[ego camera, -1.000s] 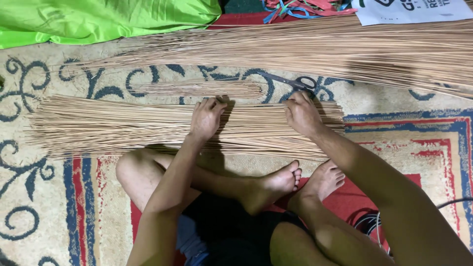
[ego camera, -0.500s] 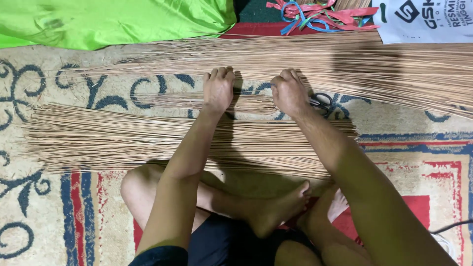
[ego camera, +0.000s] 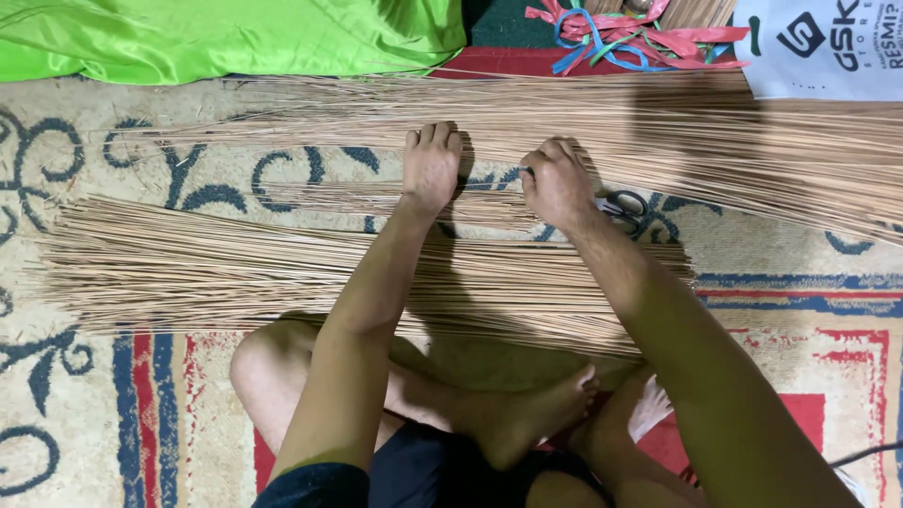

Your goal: The person gathers thin wooden sticks into a bundle, aligning them by hand, and trimming the ends with scissors.

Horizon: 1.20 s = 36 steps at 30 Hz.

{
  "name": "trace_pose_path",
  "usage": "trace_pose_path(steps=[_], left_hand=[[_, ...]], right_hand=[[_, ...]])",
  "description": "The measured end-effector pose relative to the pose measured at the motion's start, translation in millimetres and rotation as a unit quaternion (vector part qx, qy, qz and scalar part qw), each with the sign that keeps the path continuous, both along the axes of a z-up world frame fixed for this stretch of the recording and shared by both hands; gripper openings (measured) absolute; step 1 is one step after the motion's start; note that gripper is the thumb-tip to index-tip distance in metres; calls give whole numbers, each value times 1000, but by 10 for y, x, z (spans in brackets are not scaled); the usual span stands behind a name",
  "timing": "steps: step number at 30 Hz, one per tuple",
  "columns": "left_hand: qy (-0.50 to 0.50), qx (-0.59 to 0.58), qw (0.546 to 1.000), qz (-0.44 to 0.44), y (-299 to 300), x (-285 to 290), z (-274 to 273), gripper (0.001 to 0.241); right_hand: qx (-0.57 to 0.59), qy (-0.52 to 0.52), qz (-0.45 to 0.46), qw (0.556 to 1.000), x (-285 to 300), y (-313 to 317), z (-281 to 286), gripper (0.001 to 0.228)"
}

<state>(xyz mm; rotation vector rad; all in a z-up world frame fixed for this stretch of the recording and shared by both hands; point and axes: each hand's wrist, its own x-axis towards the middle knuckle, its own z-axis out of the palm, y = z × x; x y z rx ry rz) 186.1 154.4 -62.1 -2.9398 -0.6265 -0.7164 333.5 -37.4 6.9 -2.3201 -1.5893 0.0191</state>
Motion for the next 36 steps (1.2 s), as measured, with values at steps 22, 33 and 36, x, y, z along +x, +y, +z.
trace_pose_path(steps=[22,33,36], left_hand=[[-24,-24,999,-41,-764,-1326,950,8],[-5,-24,995,-100,-2016,-947,1469,9],[-25,-18,995,-93,-2115,-812,1295,10]], right_hand=[[5,-28,134,991,-42,-1231,516,13],[60,-11,171,983,-478,-1518,401,20],[91,-32,159,982,-666,-1499,503,11]])
